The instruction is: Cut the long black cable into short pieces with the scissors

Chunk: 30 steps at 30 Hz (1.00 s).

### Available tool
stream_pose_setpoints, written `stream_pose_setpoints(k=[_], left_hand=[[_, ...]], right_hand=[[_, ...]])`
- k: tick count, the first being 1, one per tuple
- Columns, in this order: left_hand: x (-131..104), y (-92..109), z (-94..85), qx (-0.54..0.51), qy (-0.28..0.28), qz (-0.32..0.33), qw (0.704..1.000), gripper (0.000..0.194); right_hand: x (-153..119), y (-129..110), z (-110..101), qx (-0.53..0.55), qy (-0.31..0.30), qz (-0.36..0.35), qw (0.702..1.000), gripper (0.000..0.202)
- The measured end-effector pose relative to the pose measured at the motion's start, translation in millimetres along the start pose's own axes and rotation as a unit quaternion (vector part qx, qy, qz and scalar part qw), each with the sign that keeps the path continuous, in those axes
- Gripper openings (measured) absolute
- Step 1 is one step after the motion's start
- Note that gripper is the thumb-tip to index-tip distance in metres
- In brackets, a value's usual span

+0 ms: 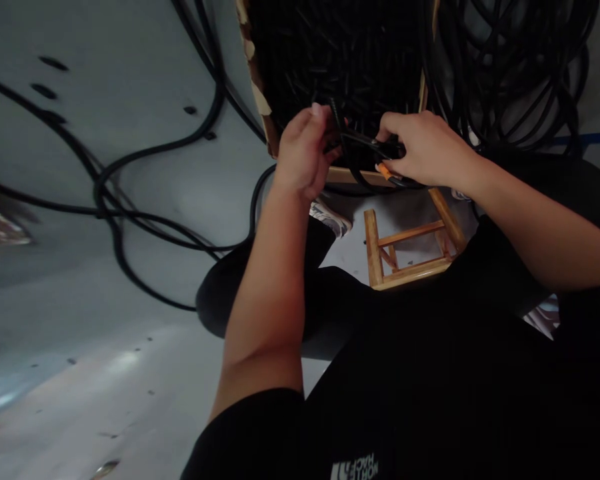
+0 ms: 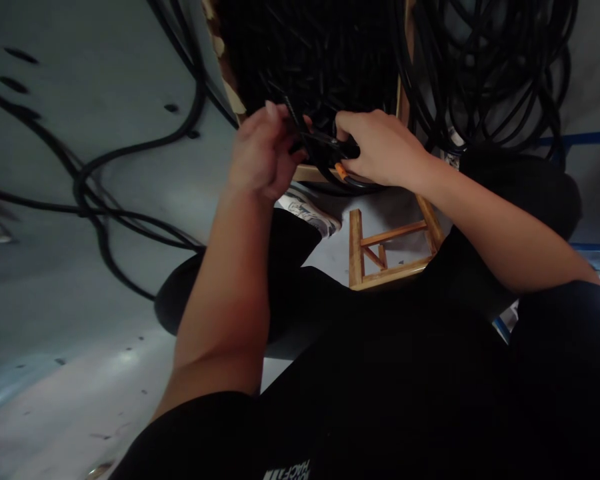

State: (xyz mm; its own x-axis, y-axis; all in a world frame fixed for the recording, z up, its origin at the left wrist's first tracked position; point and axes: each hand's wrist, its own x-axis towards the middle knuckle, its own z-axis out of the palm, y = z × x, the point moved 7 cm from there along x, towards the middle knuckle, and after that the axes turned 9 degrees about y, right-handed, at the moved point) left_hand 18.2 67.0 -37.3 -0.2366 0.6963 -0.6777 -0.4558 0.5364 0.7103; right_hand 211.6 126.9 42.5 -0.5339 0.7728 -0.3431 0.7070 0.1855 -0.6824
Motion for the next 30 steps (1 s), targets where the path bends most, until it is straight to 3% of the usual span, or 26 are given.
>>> stream_pose_setpoints(k=[3,6,9,12,18,23,30], left_hand=[[2.2,-10.6,1.3,0.008,-0.023,-0.016,1.0,0.031],[6.3,-18.4,3.8,0.012,-0.044,0.017,0.999,0.03],[11.0,-16.8,1.5,0.028,-0.006,0.094,0.995,0.034],[10.2,-14.0,2.9,0.068,0.012,0.123,0.99,0.033],[2.6,-7.9,5.6,0.08,0.018,0.119,0.99,0.035],[6.4,-6.8,0.0,0.02,0.029,0.095,0.995,0.038],[0.7,-4.0,2.2,-0.04,-0.001,0.052,0.998,0.031]], right_hand=[[2.0,4.5,-3.3,0.003,0.018,0.024,1.0,0.023],[3.7,6.2,-3.6,0.01,0.031,0.031,0.999,0.023],[6.4,6.1,-1.4,0.018,0.031,0.028,0.999,0.022],[9.4,8.5,3.2,0.038,0.018,0.032,0.999,0.026],[11.1,11.7,13.2,0.091,0.004,0.033,0.995,0.034],[11.5,7.5,14.6,0.1,0.01,0.03,0.994,0.031],[7.2,2.7,12.0,0.09,0.02,0.026,0.995,0.029]])
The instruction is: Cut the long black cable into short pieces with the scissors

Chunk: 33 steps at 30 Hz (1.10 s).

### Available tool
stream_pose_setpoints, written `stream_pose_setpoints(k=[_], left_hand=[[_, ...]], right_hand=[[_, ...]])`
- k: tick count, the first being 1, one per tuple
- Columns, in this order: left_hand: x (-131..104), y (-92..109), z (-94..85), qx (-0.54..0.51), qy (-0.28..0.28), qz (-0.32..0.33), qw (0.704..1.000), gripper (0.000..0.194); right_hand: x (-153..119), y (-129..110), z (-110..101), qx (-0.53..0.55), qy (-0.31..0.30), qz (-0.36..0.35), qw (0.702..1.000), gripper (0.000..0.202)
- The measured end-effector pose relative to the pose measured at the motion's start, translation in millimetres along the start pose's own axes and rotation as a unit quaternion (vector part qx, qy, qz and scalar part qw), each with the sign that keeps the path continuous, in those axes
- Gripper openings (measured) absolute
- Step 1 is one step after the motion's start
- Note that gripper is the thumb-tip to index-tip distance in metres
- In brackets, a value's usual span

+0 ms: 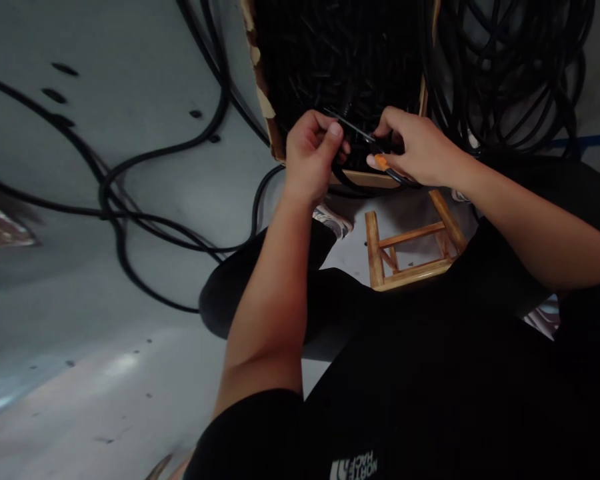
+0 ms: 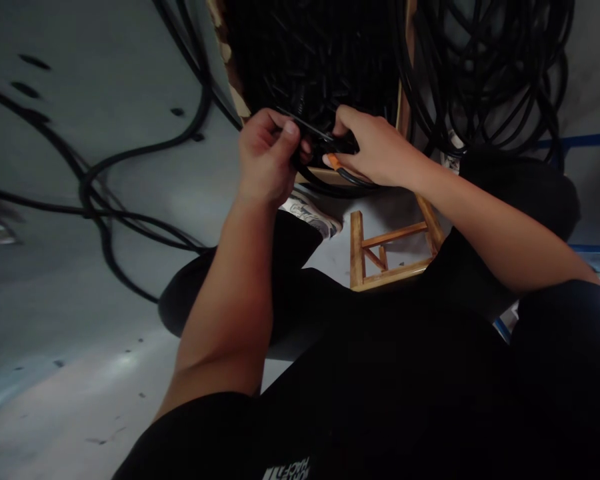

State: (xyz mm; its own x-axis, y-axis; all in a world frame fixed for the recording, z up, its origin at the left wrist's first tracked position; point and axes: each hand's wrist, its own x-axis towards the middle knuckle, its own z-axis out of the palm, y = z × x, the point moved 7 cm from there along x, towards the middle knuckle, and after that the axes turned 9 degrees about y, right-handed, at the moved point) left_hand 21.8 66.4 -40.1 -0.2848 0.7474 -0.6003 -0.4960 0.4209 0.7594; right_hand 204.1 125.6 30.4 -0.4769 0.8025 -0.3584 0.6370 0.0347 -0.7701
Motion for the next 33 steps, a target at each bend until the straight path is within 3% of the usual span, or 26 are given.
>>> stream_pose_setpoints(k=[6,13,18,24,33], left_hand=[[-2.9,12.8,-1.2,-0.013,-0.034,0.009,0.999,0.03],[-7.0,3.5,7.6,0.027,-0.053,0.048,0.997,0.032],[-2.7,0.7,6.1,0.013,-0.056,0.006,0.998,0.028],[-2.5,6.1,-1.6,0.018,-0.033,0.001,0.999,0.03],[-9.3,15.5,0.8,0.019,-0.17,-0.026,0.985,0.031]], right_hand=[[-7.9,-13.1,-8.9,0.01,0.0,-0.023,1.0,0.028],[-15.9,-13.0,-5.5,-0.006,0.012,-0.014,1.0,0.033],[-11.9,-11.3,-8.2,-0.012,0.012,-0.013,1.0,0.028],[-6.3,-10.7,-14.0,-0.019,0.011,-0.044,0.999,0.031],[-15.6,-20.6,-23.5,0.042,-0.04,-0.088,0.994,0.03]])
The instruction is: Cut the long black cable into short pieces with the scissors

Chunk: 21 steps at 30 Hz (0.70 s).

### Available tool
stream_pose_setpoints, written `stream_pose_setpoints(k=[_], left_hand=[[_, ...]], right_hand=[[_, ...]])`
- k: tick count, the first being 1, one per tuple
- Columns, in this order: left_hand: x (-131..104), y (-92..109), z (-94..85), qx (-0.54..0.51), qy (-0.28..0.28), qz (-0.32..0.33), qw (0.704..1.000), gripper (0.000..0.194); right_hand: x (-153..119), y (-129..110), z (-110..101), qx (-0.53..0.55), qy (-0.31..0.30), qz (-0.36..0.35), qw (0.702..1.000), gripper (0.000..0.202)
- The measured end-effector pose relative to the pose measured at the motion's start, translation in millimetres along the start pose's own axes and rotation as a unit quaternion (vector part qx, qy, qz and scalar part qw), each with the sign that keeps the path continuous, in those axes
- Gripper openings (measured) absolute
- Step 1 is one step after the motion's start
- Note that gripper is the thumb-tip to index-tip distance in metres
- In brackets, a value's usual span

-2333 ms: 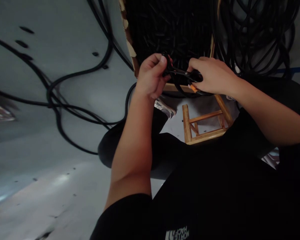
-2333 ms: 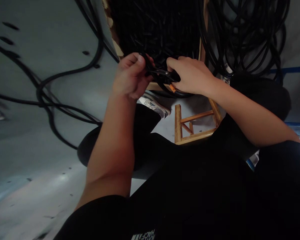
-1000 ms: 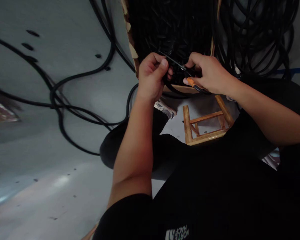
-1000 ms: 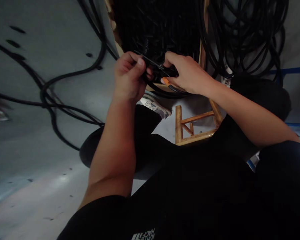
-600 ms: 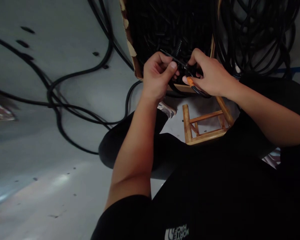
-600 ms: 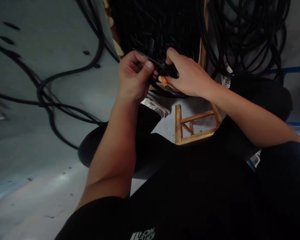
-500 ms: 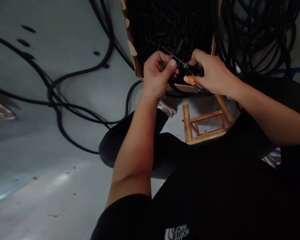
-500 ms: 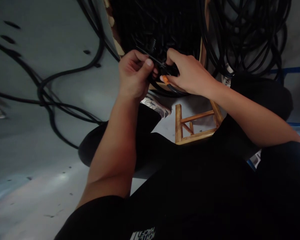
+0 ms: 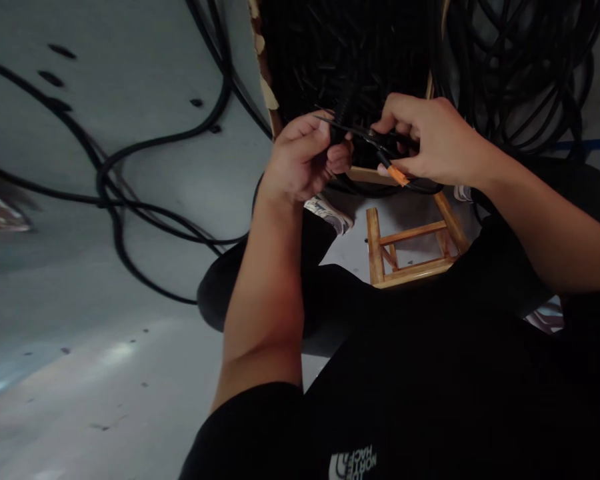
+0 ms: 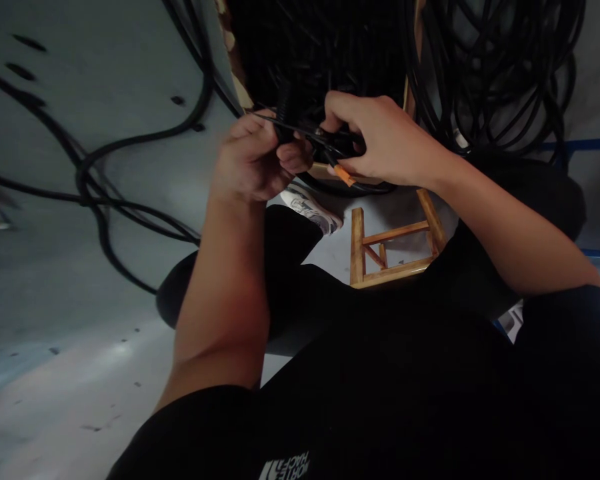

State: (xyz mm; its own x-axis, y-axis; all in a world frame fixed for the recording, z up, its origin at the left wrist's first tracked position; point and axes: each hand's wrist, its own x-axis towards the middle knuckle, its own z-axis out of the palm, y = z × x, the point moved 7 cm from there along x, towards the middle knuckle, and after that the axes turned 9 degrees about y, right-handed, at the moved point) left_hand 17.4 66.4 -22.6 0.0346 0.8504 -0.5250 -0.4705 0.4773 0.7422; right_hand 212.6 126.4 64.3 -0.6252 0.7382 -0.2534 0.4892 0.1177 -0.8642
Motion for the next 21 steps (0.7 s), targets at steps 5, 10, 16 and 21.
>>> stream_pose_setpoints(k=[5,10,16,21], left_hand=[[-2.2,-8.7,5.8,0.004,-0.015,-0.005,1.0,0.036],[-2.4,-8.8,12.3,-0.038,-0.01,-0.012,0.999,0.039],[-3.6,-3.2,3.0,-0.041,0.076,-0.058,0.995,0.045],[-4.7,2.9,14.7,-0.026,0.061,-0.032,0.997,0.035]], right_hand=[[-5.2,-9.3,-2.1,-0.041,0.005,-0.03,0.999,0.034],[-6.9,-14.1,-1.9,-0.059,0.019,-0.035,0.997,0.031],[-8.3,-15.1,-3.4,-0.074,0.007,-0.043,0.996,0.024],[-6.0,-8.0,-10.1,-0.052,0.036,-0.006,0.998,0.029]])
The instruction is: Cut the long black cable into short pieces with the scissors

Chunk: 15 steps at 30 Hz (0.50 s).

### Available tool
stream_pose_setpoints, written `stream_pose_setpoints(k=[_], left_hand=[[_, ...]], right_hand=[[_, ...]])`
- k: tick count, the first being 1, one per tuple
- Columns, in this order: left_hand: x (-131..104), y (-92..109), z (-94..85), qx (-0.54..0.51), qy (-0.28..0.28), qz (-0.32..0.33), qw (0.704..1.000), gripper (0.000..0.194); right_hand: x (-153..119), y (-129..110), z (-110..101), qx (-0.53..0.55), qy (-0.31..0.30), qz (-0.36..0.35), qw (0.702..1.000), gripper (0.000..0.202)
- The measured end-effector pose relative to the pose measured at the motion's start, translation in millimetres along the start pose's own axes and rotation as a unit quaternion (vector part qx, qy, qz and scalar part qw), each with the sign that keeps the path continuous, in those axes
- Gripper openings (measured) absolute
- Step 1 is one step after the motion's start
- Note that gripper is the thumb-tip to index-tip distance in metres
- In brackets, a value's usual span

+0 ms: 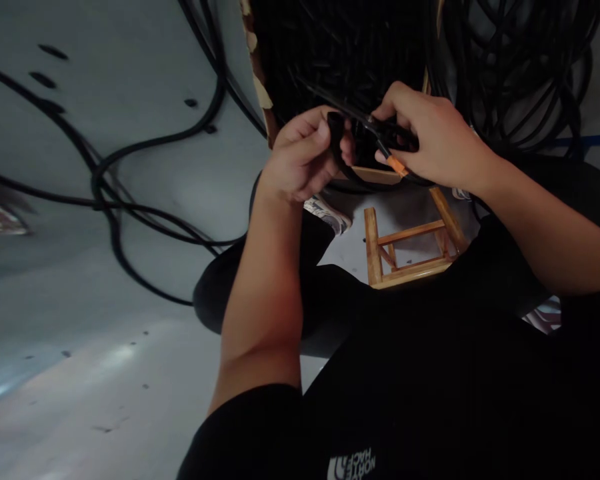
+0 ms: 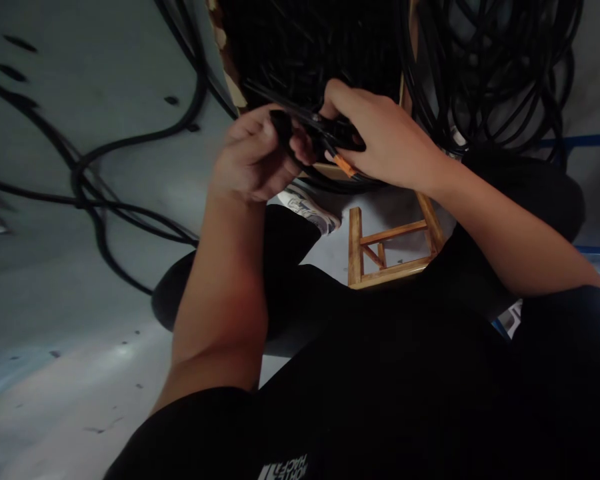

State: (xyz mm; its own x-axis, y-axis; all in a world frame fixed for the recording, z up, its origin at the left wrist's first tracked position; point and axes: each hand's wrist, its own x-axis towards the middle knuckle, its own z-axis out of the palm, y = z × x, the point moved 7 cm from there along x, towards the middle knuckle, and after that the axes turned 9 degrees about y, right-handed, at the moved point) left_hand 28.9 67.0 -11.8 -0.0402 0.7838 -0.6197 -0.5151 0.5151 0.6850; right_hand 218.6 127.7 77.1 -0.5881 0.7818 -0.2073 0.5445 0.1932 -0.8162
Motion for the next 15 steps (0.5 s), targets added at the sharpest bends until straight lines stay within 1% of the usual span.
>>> stream_pose_setpoints(k=[1,3,6,8,12,15], left_hand=[[0.7,1.6,0.1,-0.001,0.003,0.011,1.0,0.032],[3.2,5.9,-5.3,-0.02,0.029,0.04,0.999,0.028],[7.4,8.7,-20.7,-0.045,0.088,0.065,0.993,0.016],[9.6,8.4,-26.1,-0.037,0.107,0.074,0.991,0.015],[10.9,7.8,-21.5,-0.01,0.123,0.083,0.989,0.019],[7.0,10.3,-10.1,-0.016,0.132,0.08,0.988,0.02]], right_hand=[[0.6,3.9,-0.9,0.002,0.002,0.013,1.0,0.029],[1.3,12.1,-2.3,-0.016,-0.001,0.029,0.999,0.03],[2.1,21.0,-3.6,-0.096,-0.003,0.026,0.995,0.03],[2.9,23.0,-0.9,-0.147,-0.009,0.015,0.989,0.031],[5.6,19.6,8.4,-0.209,-0.035,0.001,0.977,0.036],[9.1,17.4,3.0,-0.224,-0.027,0.007,0.974,0.037]])
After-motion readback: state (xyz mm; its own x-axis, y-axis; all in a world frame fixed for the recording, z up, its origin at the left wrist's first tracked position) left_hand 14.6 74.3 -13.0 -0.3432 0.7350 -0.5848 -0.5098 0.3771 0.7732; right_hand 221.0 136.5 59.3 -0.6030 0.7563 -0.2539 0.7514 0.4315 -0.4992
